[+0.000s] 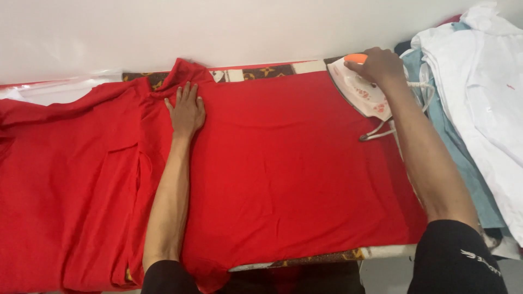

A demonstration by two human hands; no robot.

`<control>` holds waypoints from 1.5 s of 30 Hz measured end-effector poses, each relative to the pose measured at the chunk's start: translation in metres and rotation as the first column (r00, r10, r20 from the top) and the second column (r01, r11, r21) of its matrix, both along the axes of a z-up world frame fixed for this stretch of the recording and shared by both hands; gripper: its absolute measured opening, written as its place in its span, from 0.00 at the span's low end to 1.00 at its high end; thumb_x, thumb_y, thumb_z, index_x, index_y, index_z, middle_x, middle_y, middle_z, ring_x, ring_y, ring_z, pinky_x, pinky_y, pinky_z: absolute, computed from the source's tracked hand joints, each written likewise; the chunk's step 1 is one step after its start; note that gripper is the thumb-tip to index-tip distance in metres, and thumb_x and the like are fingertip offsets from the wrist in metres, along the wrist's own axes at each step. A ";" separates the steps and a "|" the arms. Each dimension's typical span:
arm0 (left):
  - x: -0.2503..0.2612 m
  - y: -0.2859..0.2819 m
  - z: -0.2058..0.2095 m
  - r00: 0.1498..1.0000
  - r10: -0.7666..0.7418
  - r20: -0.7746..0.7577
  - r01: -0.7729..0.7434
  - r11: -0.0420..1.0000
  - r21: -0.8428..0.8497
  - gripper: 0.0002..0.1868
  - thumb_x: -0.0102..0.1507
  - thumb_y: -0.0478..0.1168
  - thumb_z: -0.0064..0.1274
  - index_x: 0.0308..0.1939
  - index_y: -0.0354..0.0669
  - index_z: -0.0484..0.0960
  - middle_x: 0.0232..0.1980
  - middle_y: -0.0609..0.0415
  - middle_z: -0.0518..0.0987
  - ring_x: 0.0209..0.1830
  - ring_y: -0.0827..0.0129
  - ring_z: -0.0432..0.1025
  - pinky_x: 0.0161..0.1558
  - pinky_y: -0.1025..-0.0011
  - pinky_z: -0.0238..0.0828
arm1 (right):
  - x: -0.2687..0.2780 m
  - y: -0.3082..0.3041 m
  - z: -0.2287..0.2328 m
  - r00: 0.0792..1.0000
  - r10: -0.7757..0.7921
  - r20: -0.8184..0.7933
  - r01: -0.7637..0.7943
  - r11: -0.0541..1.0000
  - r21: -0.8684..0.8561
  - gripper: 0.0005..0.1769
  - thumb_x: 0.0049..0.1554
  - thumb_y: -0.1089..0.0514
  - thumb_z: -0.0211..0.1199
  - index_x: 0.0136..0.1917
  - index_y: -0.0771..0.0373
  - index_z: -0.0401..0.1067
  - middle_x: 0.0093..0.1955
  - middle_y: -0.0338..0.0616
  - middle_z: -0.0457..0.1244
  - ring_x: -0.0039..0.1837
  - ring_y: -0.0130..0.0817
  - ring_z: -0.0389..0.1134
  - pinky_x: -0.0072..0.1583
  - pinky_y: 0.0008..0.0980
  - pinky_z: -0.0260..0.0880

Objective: A person irons a red shirt on an ironing board, smoothing the fabric with their hands and then pressing it with an iron.

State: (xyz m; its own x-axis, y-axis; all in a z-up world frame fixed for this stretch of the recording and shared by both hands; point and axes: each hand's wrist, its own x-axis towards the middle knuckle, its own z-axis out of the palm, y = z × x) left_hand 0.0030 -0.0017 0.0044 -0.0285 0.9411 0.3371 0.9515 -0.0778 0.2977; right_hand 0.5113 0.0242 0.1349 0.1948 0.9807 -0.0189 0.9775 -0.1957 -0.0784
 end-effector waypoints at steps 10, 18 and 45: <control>0.000 0.001 -0.002 0.999 0.039 -0.013 -0.040 0.991 -0.127 0.29 0.73 0.49 0.29 0.79 0.55 0.62 0.84 0.57 0.55 0.83 0.56 0.46 0.74 0.30 0.32 | 0.008 -0.069 0.029 0.960 0.255 -0.120 -0.276 0.935 -0.222 0.35 0.53 0.25 0.62 0.58 0.52 0.80 0.43 0.56 0.72 0.54 0.60 0.74 0.58 0.50 0.67; 0.000 -0.004 0.002 0.999 0.031 -0.023 -0.034 0.993 -0.110 0.29 0.73 0.48 0.30 0.79 0.53 0.63 0.83 0.55 0.56 0.83 0.55 0.47 0.74 0.29 0.34 | 0.003 -0.145 0.032 0.917 0.392 -0.081 -0.382 0.798 -0.465 0.32 0.42 0.27 0.72 0.57 0.38 0.81 0.49 0.49 0.75 0.58 0.52 0.75 0.62 0.45 0.71; 0.005 -0.003 0.008 1.000 0.009 -0.003 -0.010 0.996 -0.083 0.30 0.71 0.47 0.27 0.77 0.45 0.62 0.82 0.52 0.57 0.81 0.50 0.47 0.71 0.28 0.31 | 0.008 0.008 0.002 0.982 -0.113 -0.154 0.104 0.992 -0.066 0.42 0.68 0.25 0.47 0.61 0.69 0.69 0.51 0.59 0.68 0.52 0.62 0.69 0.48 0.54 0.69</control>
State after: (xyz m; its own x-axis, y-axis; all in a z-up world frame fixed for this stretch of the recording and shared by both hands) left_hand 0.0083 -0.0048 0.0123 -0.0369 0.9655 0.2577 0.9528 -0.0438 0.3004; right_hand 0.5191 0.0318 0.1374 0.2899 0.9503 -0.1133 0.9266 -0.3083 -0.2152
